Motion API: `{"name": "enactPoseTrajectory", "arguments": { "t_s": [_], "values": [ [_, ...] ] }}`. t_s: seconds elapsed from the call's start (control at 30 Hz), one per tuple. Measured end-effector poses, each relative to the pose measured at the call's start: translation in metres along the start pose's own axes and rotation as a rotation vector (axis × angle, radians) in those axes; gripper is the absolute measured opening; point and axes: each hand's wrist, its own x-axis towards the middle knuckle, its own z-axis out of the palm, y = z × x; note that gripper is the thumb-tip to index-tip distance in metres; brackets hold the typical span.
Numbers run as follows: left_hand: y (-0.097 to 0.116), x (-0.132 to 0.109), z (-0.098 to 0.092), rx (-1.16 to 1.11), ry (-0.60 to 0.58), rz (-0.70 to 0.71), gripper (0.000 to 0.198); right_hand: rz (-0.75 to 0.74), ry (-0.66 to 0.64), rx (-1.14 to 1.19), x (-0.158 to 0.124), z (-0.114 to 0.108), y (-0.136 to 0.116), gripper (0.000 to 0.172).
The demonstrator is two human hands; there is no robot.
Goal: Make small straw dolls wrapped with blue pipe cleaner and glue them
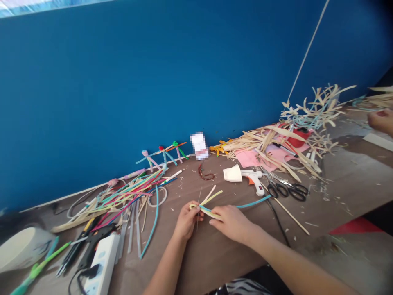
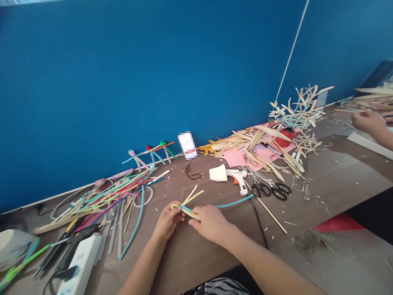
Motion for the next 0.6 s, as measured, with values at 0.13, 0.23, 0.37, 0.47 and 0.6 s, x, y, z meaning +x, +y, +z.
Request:
{"name": "enactPoseTrajectory", "arguments": {
  "t_s": [0.13,0.23,0.37,0.47,0.6],
  "values": [
    [-0.001,0.001,0.001,-0.019,0.024,0.028,0.016,-0.021,-0.067,-0.196,0.0,0.019,-0.01,0.034],
    [-0.001,0.002,0.001,-0.019,0.036,0.019,0.018,-0.006,-0.103,-0.225,-0.001,0.035,-0.013,0.036],
    [0.0,0.001,-0.001,-0.015,0.008,-0.003,0.022,-0.052,-0.092,-0.195,-0.006,0.038,-0.009,0.033],
    [0.0,0.0,-0.002,-0.018,-0.016,-0.013,0.024,-0.09,0.035,-0.104,-0.009,0.023,-0.004,0.032],
    [0.0,-0.002,0.001,-0.016,-0.059,0.002,0.023,-0.119,0.307,-0.01,-0.004,0.005,0.003,0.023]
  ]
}}
